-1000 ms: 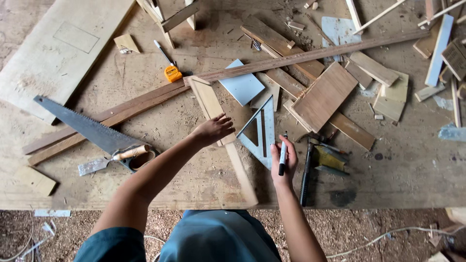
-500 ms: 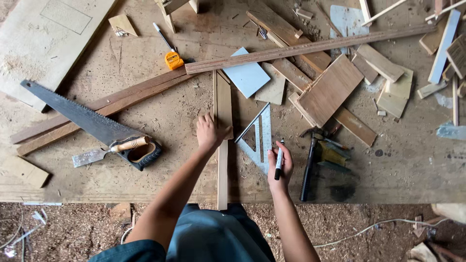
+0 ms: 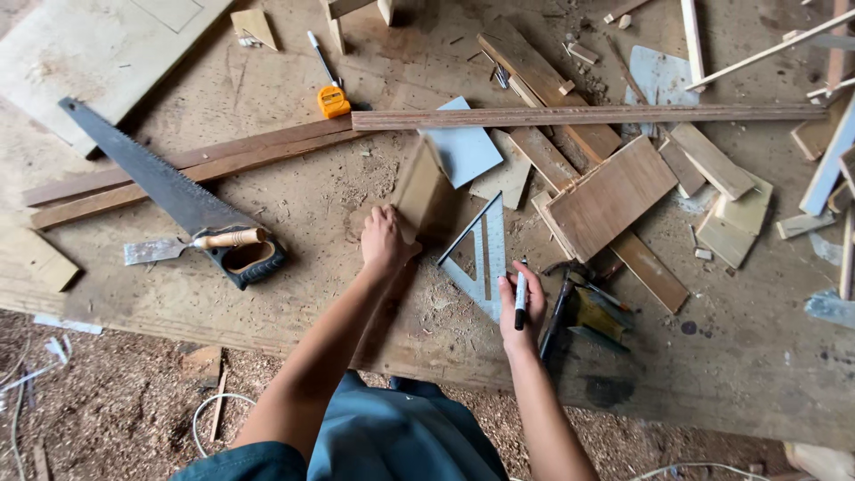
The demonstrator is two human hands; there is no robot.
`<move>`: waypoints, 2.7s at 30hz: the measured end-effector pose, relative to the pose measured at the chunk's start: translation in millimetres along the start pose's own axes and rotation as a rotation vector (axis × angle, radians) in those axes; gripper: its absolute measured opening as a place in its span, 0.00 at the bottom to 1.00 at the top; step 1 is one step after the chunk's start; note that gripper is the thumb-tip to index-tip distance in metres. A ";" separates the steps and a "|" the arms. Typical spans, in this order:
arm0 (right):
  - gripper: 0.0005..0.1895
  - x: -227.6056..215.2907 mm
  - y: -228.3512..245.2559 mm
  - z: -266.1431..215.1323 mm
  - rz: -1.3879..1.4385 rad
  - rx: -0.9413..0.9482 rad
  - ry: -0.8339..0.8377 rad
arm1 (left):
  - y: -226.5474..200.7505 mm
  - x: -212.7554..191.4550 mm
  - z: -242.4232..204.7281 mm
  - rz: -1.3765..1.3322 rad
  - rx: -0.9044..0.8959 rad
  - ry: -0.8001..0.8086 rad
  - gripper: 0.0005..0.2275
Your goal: The person aligns two wooden pieces on a workbench, then uses a marker and a set square to draw straight and curved lines on the wood. The person handles the wood, marker, and set square throughout the clip.
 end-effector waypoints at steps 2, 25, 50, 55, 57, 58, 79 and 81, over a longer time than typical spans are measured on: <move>0.21 -0.5 -1.4 8.5 0.073 -0.005 0.024 | -2.2 -9.9 -8.5 0.039 0.082 0.006 0.46; 0.18 68.4 -65.7 7.3 0.528 0.298 0.005 | 31.4 28.3 -7.3 -0.454 -0.039 -0.116 0.30; 0.25 169.2 -5.8 15.0 -0.333 -0.304 0.152 | 58.3 1.7 41.4 -0.545 -0.011 -0.109 0.19; 0.26 175.2 2.3 14.2 -0.355 -0.402 0.119 | 40.0 -21.3 31.6 -0.240 0.061 -0.153 0.31; 0.25 176.6 4.9 7.7 -0.317 -0.411 0.153 | 40.0 -25.5 26.8 -0.222 0.005 -0.108 0.31; 0.25 178.5 4.7 4.9 -0.293 -0.330 0.203 | 41.1 -27.8 27.4 -0.227 -0.005 -0.099 0.29; 0.24 216.3 -44.5 18.9 -0.050 -0.051 0.408 | 100.1 -42.6 27.8 -0.571 -0.159 -0.194 0.14; 0.23 218.3 -40.1 12.9 -0.060 -0.029 0.422 | 100.4 -35.5 29.6 -0.583 -0.175 -0.174 0.15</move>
Point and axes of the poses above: each hand's wrist, its own z-axis towards the middle knuckle, its own x-axis out of the palm, y = z × x, the point moved 3 cm from there along z, towards the middle knuckle, and after that the axes turned 7 degrees about x, right-handed, at the moved point
